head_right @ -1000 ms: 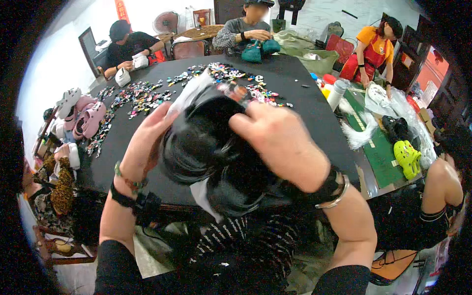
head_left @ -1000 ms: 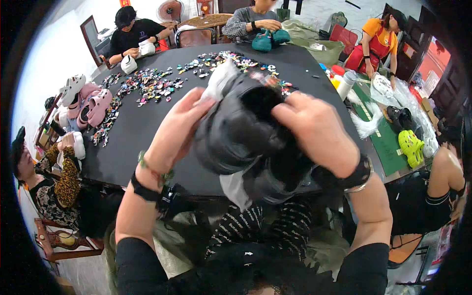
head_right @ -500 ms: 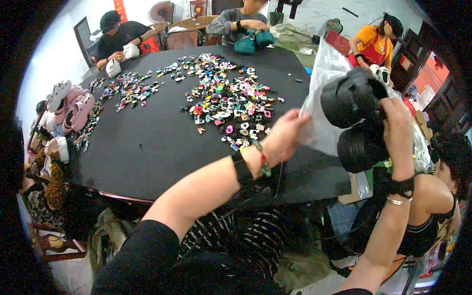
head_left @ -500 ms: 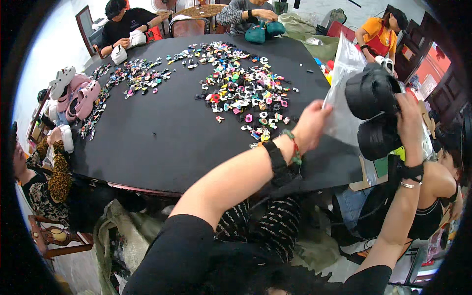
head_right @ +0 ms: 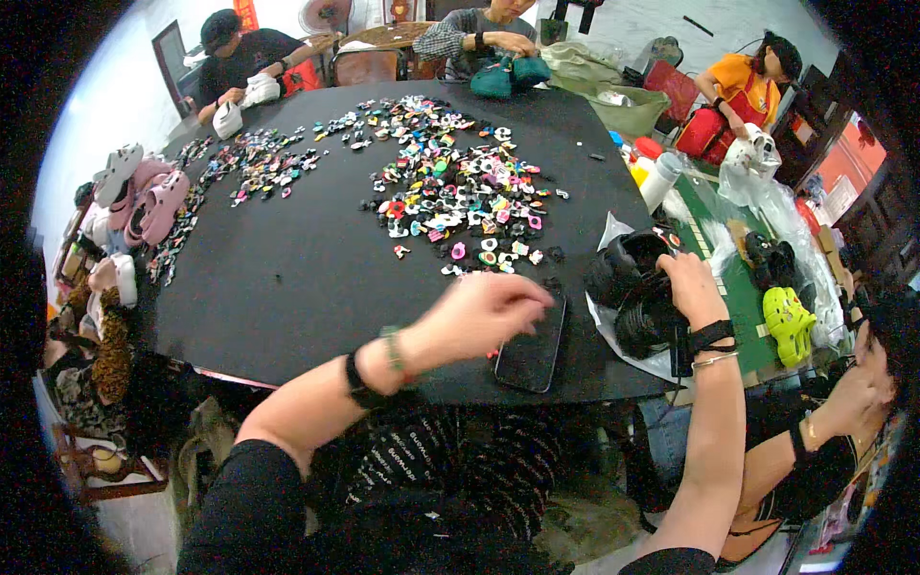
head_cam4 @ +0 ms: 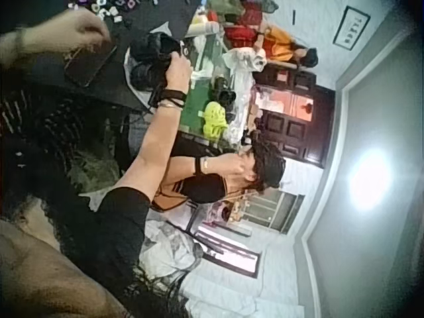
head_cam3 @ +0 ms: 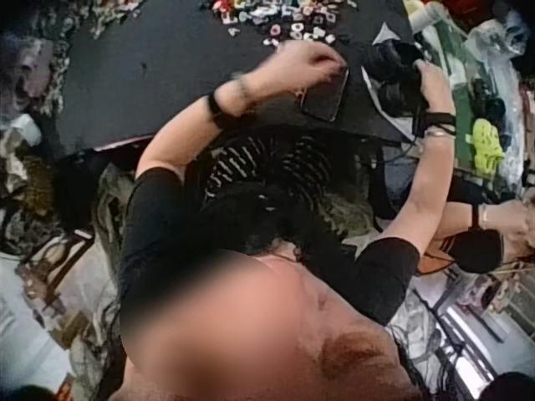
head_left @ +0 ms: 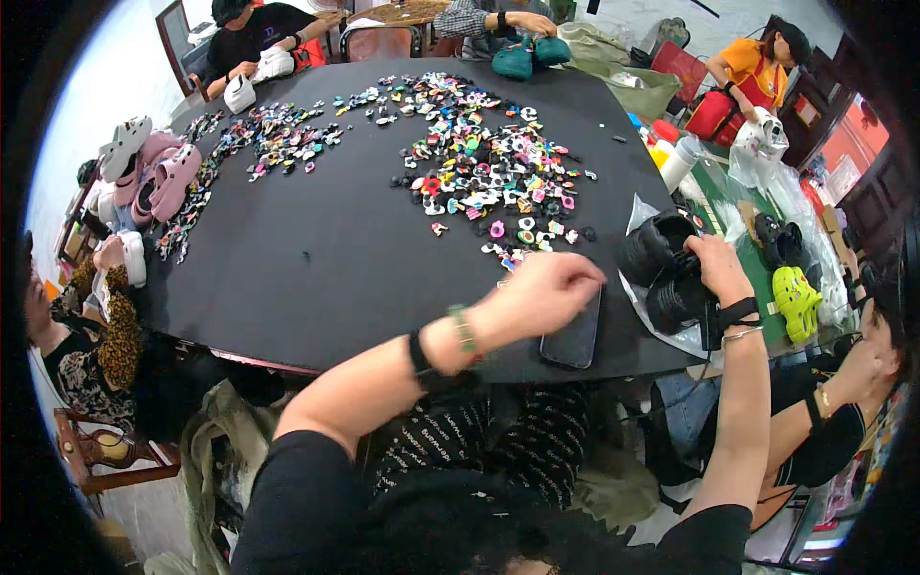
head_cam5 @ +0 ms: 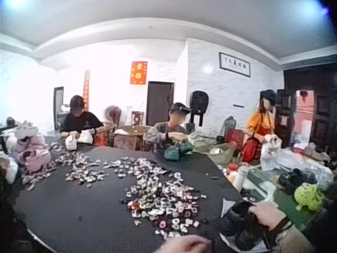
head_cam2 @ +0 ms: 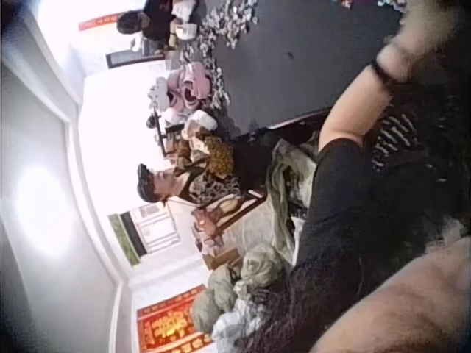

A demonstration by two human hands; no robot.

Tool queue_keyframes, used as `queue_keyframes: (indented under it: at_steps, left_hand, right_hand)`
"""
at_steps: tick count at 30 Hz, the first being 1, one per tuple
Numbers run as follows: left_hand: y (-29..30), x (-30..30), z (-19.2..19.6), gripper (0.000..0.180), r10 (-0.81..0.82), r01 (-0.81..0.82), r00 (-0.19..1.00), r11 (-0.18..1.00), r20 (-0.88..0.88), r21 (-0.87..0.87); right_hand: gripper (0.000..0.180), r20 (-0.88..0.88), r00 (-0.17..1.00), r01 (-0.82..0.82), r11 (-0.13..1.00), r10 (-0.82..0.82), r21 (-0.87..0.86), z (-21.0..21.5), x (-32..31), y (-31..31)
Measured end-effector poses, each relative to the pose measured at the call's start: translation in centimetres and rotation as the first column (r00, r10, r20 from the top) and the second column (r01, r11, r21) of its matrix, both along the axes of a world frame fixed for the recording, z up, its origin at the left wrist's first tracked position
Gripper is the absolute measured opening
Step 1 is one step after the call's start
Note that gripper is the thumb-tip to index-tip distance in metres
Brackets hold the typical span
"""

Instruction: Decorate shoes with charms.

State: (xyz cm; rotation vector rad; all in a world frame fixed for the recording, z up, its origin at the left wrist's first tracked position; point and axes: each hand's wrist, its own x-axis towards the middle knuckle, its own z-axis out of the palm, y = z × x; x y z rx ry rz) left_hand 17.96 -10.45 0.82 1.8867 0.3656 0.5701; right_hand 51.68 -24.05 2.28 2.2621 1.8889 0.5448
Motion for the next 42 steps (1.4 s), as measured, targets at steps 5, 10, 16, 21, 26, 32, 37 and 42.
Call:
queue_keyframes:
  at_steps: [5,10,16,21,26,32,37,42]
  left_hand:
    - [8.2,-10.7,-1.2,0.012,0.529,-0.447,0.848,0.673,0.039,0.589]
    - [15.2,-22.1,-4.1,0.023,0.859,-0.576,0.510,0.373,-0.037,0.727]
    - [17.3,-23.9,-6.2,0.034,0.894,-0.590,0.392,0.425,-0.217,0.687]
    - [19.4,-25.2,-9.1,0.029,0.851,-0.532,0.479,0.475,-0.213,0.701]
    - [19.9,-25.8,-9.8,0.012,0.835,-0.513,0.532,0.454,-0.145,0.728]
    - [18.9,-25.4,-8.7,0.010,0.774,-0.428,0.591,0.539,-0.227,0.726]
    - [16.7,-22.0,-5.6,0.017,0.570,-0.475,0.789,0.802,-0.229,0.361]
    - [14.4,-15.1,-3.0,0.020,0.192,-0.237,0.963,0.936,-0.189,-0.259]
  right_hand:
    - [0.034,-0.009,0.989,0.150,0.986,-0.150,0.075,2.7,-6.2,0.1]
    - [0.016,-0.427,0.751,-0.348,0.851,0.504,0.394,2.1,-16.5,6.4]
    - [0.032,-0.468,0.767,-0.356,0.898,0.439,0.259,-4.2,-22.2,10.9]
    - [0.033,-0.420,0.831,-0.307,0.931,0.363,0.197,-8.3,-21.6,13.0]
    - [0.017,-0.581,0.778,-0.167,0.970,0.241,0.178,-8.0,-20.9,13.4]
    - [0.012,-0.955,0.295,0.059,0.998,-0.006,0.012,-6.9,-19.0,12.1]
    - [0.013,-1.000,0.014,0.085,0.996,-0.015,-0.014,-6.4,-18.6,11.1]
    - [0.009,-0.954,0.286,0.128,0.983,0.094,0.135,-6.2,-19.1,12.0]
